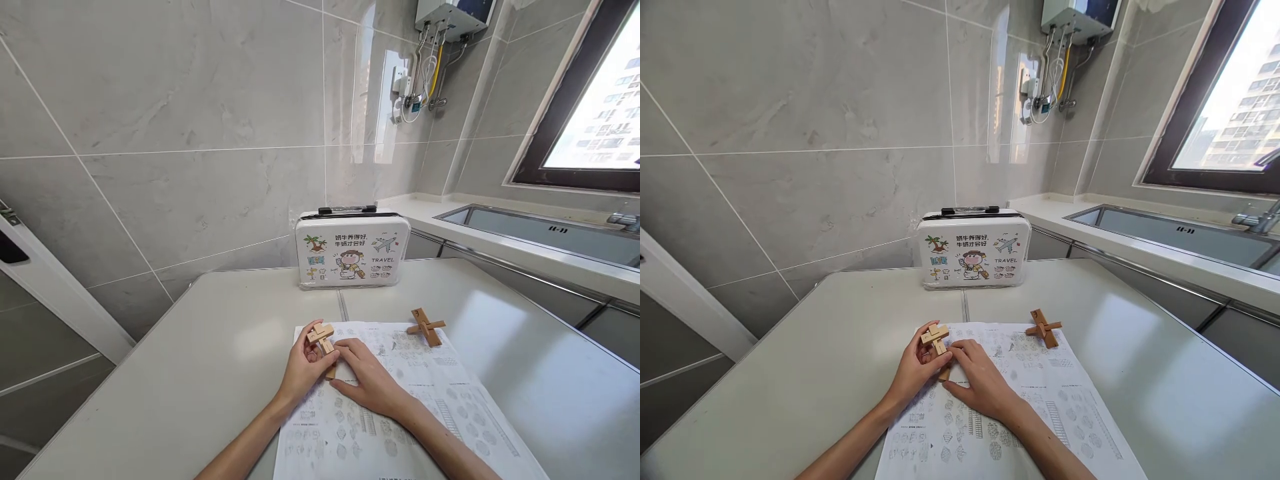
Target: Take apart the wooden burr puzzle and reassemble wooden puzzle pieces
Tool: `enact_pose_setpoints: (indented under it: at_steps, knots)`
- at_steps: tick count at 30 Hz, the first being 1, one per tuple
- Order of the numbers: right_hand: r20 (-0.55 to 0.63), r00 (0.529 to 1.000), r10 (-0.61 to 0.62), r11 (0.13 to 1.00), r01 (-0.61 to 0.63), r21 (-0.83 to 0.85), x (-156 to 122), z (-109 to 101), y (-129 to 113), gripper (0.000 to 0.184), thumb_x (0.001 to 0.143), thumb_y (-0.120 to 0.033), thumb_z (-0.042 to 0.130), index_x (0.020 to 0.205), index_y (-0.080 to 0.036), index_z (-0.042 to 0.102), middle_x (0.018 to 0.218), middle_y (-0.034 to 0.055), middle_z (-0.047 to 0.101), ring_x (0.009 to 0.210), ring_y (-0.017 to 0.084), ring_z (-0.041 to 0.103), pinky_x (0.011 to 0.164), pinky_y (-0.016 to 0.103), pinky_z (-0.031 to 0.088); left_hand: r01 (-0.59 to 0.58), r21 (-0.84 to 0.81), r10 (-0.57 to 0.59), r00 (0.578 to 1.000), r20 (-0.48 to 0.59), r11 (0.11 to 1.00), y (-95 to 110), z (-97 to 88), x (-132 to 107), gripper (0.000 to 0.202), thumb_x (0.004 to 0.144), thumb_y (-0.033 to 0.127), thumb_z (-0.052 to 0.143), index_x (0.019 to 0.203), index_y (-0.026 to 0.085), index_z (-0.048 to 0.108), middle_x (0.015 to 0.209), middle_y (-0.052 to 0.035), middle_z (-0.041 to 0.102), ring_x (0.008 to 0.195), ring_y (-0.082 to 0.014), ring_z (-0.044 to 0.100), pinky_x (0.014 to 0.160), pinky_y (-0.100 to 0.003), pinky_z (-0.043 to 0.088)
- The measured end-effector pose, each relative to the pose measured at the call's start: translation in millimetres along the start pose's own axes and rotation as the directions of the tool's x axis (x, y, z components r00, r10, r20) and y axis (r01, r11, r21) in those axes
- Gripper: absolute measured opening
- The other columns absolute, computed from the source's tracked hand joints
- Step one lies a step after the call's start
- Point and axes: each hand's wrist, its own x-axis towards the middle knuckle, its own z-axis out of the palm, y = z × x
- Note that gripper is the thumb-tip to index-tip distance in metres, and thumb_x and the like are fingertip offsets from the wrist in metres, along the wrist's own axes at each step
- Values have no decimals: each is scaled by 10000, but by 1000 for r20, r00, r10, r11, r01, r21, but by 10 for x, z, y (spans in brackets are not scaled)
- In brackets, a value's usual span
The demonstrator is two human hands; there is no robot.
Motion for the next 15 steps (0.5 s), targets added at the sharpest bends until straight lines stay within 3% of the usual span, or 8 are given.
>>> enact_pose_setpoints:
  at_steps: [6,10,13,15]
  knots:
    - [-110,993,39,999,-35,36,-19,69,82,641,786,-175,685,1397,-238,505,1280,142,534,1207,321,553,1024,496,520,-26,35,27,999,-30,999,-9,-7,11,717,749,338,859,1373,257,516,1172,-73,692,985,-196,678,890,-318,573]
    - [-179,961,212,965,-176,195,21,45,133,498,812,-243,682,1302,-222,597,1214,122,565,1111,286,603,1008,463,525,-28,48,30,999,-41,998,-24,-21,25,704,744,340,862,1359,251,530,1207,-83,691,1033,-206,679,948,-335,553]
    - [-157,906,394,836,-283,470,75,-25,160,338,868,-361,670,1172,-213,677,1115,100,626,1011,265,637,996,464,518,-20,36,21,999,-47,999,-39,-34,33,714,743,345,865,1364,253,525,1232,-86,686,1069,-214,675,976,-349,544]
    - [-61,861,505,629,-318,710,104,-80,176,329,892,-445,656,1113,-206,705,1076,90,654,971,256,654,982,463,527,-14,33,15,999,-46,999,-51,-42,37,711,749,345,862,1368,260,522,1240,-85,685,1081,-217,673,990,-363,540]
